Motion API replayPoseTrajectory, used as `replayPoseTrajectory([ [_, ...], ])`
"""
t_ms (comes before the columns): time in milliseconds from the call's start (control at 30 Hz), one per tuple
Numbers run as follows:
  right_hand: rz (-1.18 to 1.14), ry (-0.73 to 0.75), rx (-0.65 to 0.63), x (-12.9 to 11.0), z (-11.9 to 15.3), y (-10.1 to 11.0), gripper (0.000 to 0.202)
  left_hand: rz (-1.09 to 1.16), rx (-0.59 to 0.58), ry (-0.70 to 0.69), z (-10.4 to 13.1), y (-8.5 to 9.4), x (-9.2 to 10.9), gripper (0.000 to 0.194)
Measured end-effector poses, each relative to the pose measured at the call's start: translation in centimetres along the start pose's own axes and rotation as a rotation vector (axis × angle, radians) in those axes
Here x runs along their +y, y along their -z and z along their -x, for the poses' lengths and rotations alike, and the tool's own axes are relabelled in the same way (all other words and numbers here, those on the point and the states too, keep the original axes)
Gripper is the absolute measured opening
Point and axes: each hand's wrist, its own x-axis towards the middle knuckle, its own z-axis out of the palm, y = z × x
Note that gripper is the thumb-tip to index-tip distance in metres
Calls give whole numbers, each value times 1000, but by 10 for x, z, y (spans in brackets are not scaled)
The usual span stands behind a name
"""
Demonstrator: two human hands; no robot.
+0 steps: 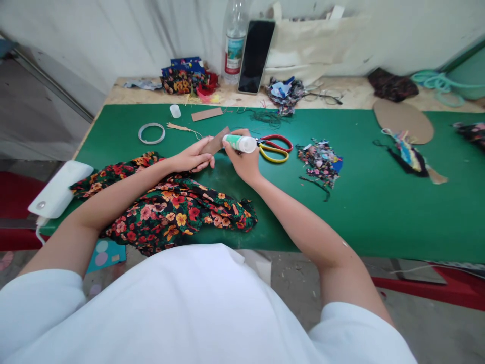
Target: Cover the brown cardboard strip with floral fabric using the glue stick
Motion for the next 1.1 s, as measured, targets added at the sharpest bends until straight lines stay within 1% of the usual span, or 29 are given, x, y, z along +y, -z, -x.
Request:
replayPoseTrajectory([
  [133, 23, 1, -86, -4, 1, 1, 62, -22, 23, 31, -2, 0, -4, 50],
  [300, 54, 78, -139, -6, 2, 2, 61, -93, -1, -8, -2, 1, -8, 58],
  [367, 33, 65, -198, -7, 3, 2, 60, -98, -3, -4, -1, 1, -7, 57],
  [467, 40, 69, -277, -8, 3, 3, 60, -68, -6, -1, 0, -1, -5, 46],
  [567, 53, 77, -303, -9, 3, 3, 61, -51, 5, -9, 0, -2, -2, 38],
  [667, 66, 92, -281, -8, 2, 3, 59, -70, 15, -4, 0, -3, -1, 42],
  [767, 64, 97, -252, -8, 2, 3, 59, -107, 3, -3, -1, -2, -1, 54],
  [833, 44, 65, -231, -7, 2, 2, 62, -139, -8, -5, -1, -1, -2, 61],
  [933, -2, 1, -181, -4, 1, 1, 66, -180, -6, 4, 0, -2, -1, 66],
  [1100, -127, -86, -42, 8, -5, -2, 74, -213, -21, -11, 0, -3, 0, 65],
])
